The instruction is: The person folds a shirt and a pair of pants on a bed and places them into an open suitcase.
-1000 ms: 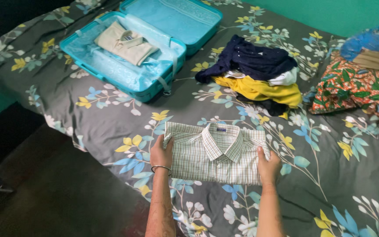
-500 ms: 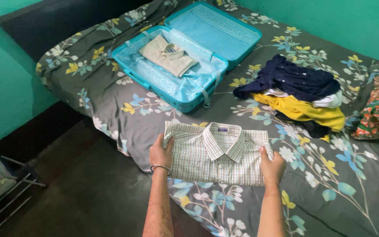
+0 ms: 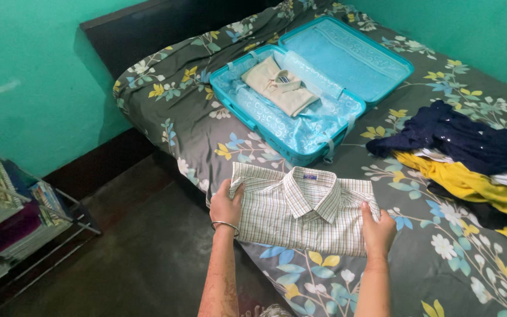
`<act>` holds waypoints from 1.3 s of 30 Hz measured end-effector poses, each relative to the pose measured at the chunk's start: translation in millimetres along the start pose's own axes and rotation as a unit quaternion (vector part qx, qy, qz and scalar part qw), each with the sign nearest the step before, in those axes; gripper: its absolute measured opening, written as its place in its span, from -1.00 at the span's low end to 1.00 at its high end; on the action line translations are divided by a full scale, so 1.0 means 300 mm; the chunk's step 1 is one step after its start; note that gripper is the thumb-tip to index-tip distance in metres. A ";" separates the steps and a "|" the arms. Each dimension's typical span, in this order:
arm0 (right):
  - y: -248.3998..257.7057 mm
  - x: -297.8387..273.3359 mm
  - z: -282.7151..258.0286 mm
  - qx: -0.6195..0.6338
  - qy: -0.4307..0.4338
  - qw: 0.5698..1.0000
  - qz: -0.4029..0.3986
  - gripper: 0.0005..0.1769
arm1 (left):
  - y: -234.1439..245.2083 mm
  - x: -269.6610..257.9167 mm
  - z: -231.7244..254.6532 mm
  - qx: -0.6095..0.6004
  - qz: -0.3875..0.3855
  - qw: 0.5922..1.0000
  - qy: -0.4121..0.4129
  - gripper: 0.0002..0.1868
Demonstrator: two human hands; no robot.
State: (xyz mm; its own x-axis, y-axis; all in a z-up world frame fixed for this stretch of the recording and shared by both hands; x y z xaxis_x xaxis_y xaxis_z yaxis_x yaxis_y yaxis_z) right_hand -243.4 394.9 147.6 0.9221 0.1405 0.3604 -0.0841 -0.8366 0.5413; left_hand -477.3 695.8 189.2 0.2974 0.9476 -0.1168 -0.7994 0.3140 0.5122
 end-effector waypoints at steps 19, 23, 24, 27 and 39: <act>-0.334 0.239 -0.164 0.029 0.027 0.998 -0.056 -0.53 | 0.051 0.255 -0.035 -0.044 0.075 0.996 0.004 -0.65; -0.436 0.245 -0.218 0.054 0.021 0.997 -0.043 -0.53 | 0.081 0.386 -0.042 -0.018 0.065 0.998 -0.003 -0.65; -0.466 0.255 -0.237 0.065 0.014 0.997 -0.044 -0.54 | 0.094 0.424 -0.038 -0.014 0.059 0.998 -0.006 -0.65; -0.549 0.238 -0.290 0.088 -0.001 0.995 -0.038 -0.55 | 0.140 0.551 -0.022 -0.008 0.046 0.999 -0.011 -0.65; -0.793 0.150 -0.486 0.072 -0.050 0.995 0.039 -0.59 | 0.274 0.953 0.055 0.002 -0.039 0.998 -0.053 -0.64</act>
State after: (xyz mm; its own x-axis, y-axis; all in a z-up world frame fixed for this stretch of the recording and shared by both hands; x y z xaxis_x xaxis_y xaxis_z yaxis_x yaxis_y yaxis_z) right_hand -237.0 677.5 145.9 0.9485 0.0252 0.3158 -0.1079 -0.9115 0.3968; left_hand -449.4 991.5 211.9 0.4117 0.9089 -0.0659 -0.7698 0.3856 0.5087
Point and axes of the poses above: each hand's wrist, its own x-axis towards the middle knuckle, its own y-axis out of the back of the hand, z = x × y, the point moved 1 cm from there along x, towards the middle knuckle, and after that the axes turned 9 degrees about y, right-handed, at the moved point
